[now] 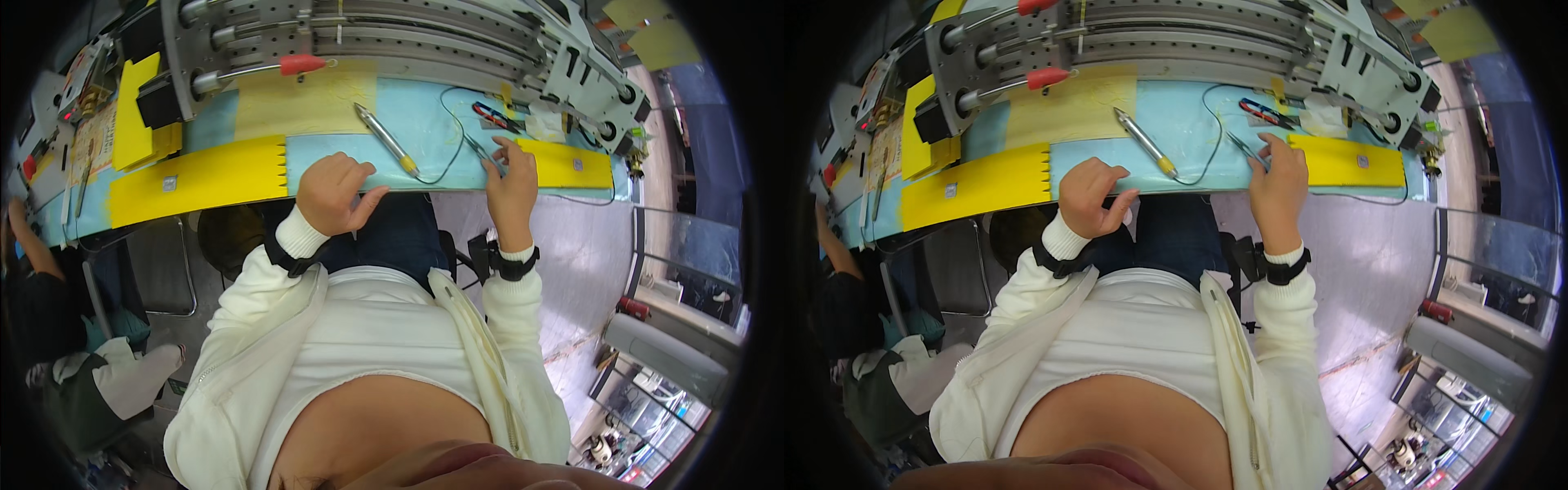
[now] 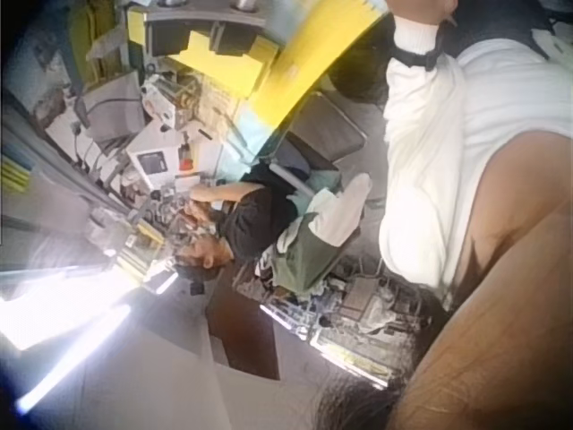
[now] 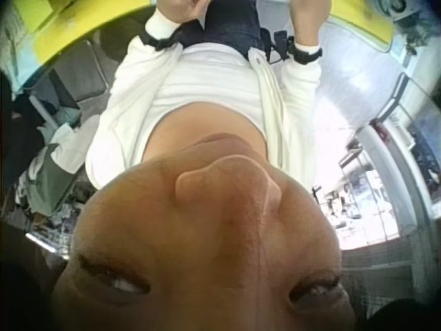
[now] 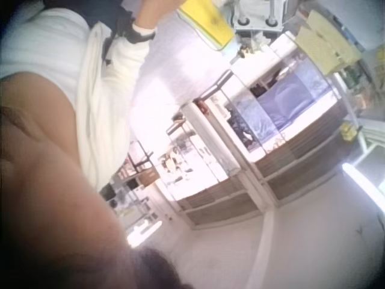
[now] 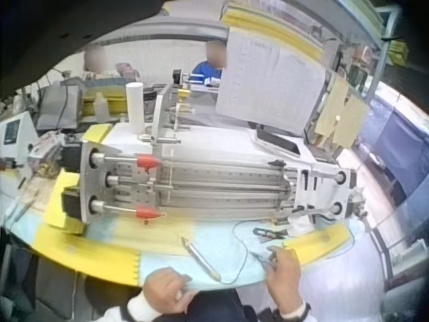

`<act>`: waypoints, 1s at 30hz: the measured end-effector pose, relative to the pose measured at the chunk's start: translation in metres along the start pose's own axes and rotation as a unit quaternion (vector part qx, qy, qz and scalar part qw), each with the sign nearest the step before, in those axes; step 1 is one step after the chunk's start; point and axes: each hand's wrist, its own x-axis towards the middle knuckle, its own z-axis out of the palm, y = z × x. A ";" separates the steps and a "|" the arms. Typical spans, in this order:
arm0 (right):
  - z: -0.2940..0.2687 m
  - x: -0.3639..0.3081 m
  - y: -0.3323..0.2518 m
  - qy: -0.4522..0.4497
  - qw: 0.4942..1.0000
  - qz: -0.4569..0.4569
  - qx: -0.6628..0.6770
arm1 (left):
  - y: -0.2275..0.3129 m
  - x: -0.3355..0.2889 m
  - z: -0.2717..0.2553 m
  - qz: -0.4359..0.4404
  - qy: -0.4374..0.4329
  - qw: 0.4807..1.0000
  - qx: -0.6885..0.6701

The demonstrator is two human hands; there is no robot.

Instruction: The person repeatedly picks small components from a yellow tray, uses pliers to trim or shape them, and places them into a fixture on a bench-mounted machine. They also use a soldering iron to work on the components before returning them to the fixture.

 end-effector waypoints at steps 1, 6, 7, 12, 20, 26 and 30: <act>0.002 0.001 -0.001 -0.004 1.000 -0.003 -0.001 | -0.001 0.000 -0.001 0.004 0.006 1.000 0.001; 0.004 -0.004 -0.001 0.039 0.998 -0.045 0.003 | -0.002 -0.003 -0.005 0.005 0.002 1.000 0.013; 0.003 -0.006 -0.003 0.056 0.997 -0.050 0.021 | -0.001 -0.003 -0.006 0.004 0.005 1.000 0.008; 0.003 -0.009 -0.022 0.162 0.973 -0.089 0.137 | 0.004 0.005 -0.016 0.019 0.014 1.000 0.009; 0.027 -0.016 -0.038 0.109 0.966 -0.078 0.221 | 0.001 0.000 -0.016 0.019 0.027 0.999 -0.002; 0.047 -0.020 -0.020 0.048 0.928 0.015 0.369 | 0.000 0.001 -0.019 0.028 0.020 0.999 -0.006; 0.061 -0.021 -0.013 0.102 0.894 0.046 0.435 | 0.000 0.002 -0.019 0.034 0.025 0.999 -0.007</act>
